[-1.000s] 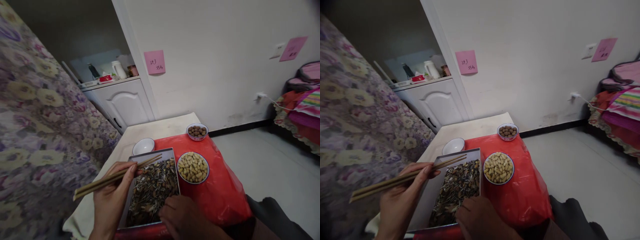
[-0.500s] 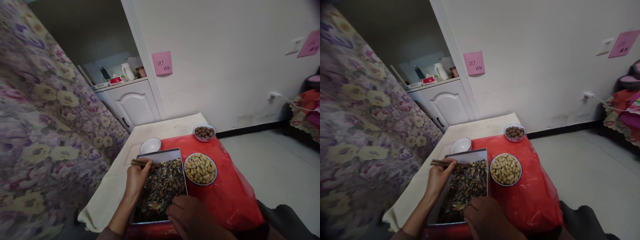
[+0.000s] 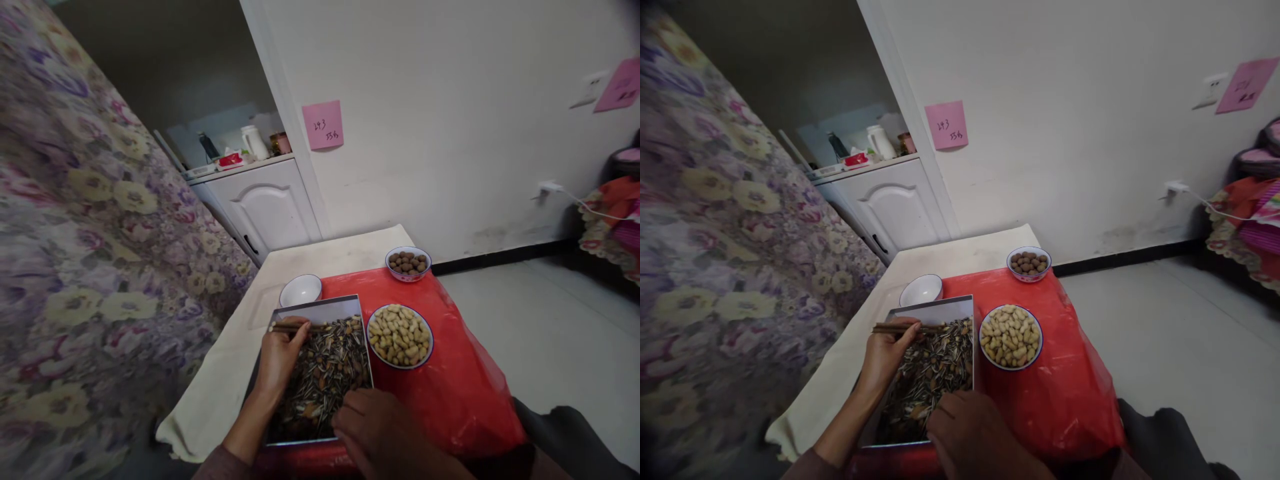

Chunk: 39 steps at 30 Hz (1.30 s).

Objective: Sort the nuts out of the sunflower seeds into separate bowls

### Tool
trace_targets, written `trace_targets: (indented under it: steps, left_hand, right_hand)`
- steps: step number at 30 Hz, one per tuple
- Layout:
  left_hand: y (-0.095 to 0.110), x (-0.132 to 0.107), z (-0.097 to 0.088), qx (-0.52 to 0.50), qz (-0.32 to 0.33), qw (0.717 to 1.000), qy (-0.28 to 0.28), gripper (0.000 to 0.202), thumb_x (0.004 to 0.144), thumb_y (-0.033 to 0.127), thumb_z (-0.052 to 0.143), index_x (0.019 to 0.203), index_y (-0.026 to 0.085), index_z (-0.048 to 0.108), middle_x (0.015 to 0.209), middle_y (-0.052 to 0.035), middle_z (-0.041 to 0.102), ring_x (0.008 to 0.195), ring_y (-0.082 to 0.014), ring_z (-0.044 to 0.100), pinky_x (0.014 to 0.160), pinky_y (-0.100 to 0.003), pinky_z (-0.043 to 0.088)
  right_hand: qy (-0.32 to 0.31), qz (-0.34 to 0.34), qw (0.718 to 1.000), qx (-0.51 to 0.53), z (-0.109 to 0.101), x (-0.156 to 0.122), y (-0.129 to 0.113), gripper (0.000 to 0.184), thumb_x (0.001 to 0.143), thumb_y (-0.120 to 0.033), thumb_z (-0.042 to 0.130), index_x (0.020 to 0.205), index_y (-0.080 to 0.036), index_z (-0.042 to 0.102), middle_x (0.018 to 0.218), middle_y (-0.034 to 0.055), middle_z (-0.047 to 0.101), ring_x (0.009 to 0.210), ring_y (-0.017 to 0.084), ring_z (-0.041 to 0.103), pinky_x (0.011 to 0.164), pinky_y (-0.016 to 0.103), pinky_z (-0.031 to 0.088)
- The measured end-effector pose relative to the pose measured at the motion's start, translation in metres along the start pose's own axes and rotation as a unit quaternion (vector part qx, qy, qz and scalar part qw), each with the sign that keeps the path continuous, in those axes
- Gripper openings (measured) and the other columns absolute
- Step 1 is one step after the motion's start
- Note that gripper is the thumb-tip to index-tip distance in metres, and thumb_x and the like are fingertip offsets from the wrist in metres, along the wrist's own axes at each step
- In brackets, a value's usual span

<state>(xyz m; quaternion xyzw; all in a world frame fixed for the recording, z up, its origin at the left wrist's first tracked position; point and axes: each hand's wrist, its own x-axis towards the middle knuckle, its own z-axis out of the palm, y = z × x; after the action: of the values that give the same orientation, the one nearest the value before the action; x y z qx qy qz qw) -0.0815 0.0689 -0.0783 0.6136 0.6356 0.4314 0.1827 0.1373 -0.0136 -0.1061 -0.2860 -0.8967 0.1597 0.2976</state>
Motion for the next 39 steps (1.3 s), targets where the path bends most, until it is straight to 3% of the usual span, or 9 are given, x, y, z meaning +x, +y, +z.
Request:
trace_targets:
  steps: [10, 17, 24, 27, 32, 36, 39]
  left_hand:
    - [-0.009, 0.004, 0.003, 0.0, -0.009, 1.0, -0.005, 0.031, 0.077, 0.045, 0.066, 0.085, 0.015, 0.072, 0.08, -0.0068, 0.075, 0.073, -0.0229, 0.072, 0.069, -0.031, 0.056]
    - [0.001, -0.001, -0.002, 0.01, -0.012, 1.0, 0.003, 0.028, 0.077, 0.044, 0.066, 0.079, 0.017, 0.072, 0.077, -0.0061, 0.075, 0.073, -0.0233, 0.071, 0.07, -0.03, 0.054]
    - [0.011, -0.019, -0.019, -0.01, -0.022, 1.0, 0.014, 0.028, 0.08, 0.045, 0.065, 0.085, 0.018, 0.071, 0.08, -0.003, 0.075, 0.075, -0.022, 0.072, 0.071, -0.029, 0.055]
    - [0.025, -0.03, -0.03, -0.042, -0.036, 0.998, 0.031, 0.029, 0.079, 0.045, 0.067, 0.088, 0.018, 0.07, 0.081, -0.0023, 0.074, 0.075, -0.0211, 0.071, 0.072, -0.029, 0.055]
    - [0.067, -0.045, -0.033, -0.075, -0.013, 0.996, 0.046, 0.026, 0.081, 0.043, 0.068, 0.092, 0.019, 0.07, 0.083, -0.001, 0.073, 0.077, -0.0187, 0.071, 0.076, -0.027, 0.054]
    - [0.098, -0.049, -0.014, -0.112, 0.026, 0.993, 0.015, 0.017, 0.083, 0.035, 0.068, 0.09, 0.02, 0.071, 0.083, 0.0004, 0.071, 0.078, -0.0166, 0.07, 0.075, -0.025, 0.054]
    - [0.109, -0.047, 0.008, -0.128, 0.042, 0.991, -0.026, 0.014, 0.083, 0.033, 0.067, 0.087, 0.02, 0.072, 0.081, 0.0003, 0.069, 0.074, -0.0157, 0.068, 0.07, -0.024, 0.054]
  right_hand:
    - [0.005, -0.005, 1.0, 0.01, 0.0, -0.002, 0.001, 0.011, 0.089, -0.013, 0.055, 0.081, -0.02, 0.056, 0.084, -0.0009, 0.063, 0.073, 0.014, 0.055, 0.063, 0.027, 0.034]
    - [0.009, -0.007, 1.0, 0.004, 0.001, -0.002, 0.001, 0.01, 0.087, -0.012, 0.056, 0.081, -0.02, 0.056, 0.084, -0.001, 0.063, 0.075, 0.014, 0.056, 0.064, 0.027, 0.035]
    - [0.011, -0.011, 1.0, -0.005, 0.0, -0.001, 0.002, 0.01, 0.087, -0.013, 0.058, 0.079, -0.02, 0.056, 0.083, -0.0014, 0.063, 0.074, 0.014, 0.057, 0.062, 0.026, 0.035]
    - [0.012, -0.007, 1.0, -0.008, 0.001, -0.001, 0.002, 0.01, 0.087, -0.014, 0.057, 0.079, -0.02, 0.055, 0.082, -0.0017, 0.062, 0.072, 0.014, 0.056, 0.061, 0.027, 0.034]
    - [0.013, -0.019, 1.0, -0.017, 0.002, 0.0, 0.003, 0.009, 0.086, -0.015, 0.059, 0.08, -0.02, 0.055, 0.083, -0.0013, 0.063, 0.073, 0.014, 0.057, 0.061, 0.026, 0.034]
    - [0.012, -0.011, 0.999, -0.033, 0.004, 0.0, 0.003, 0.01, 0.085, -0.014, 0.06, 0.079, -0.02, 0.055, 0.081, -0.0012, 0.063, 0.072, 0.015, 0.057, 0.06, 0.026, 0.035]
    - [0.005, -0.014, 0.999, -0.048, 0.006, 0.001, 0.003, 0.009, 0.085, -0.015, 0.061, 0.079, -0.02, 0.056, 0.08, -0.0004, 0.064, 0.07, 0.016, 0.058, 0.058, 0.027, 0.036]
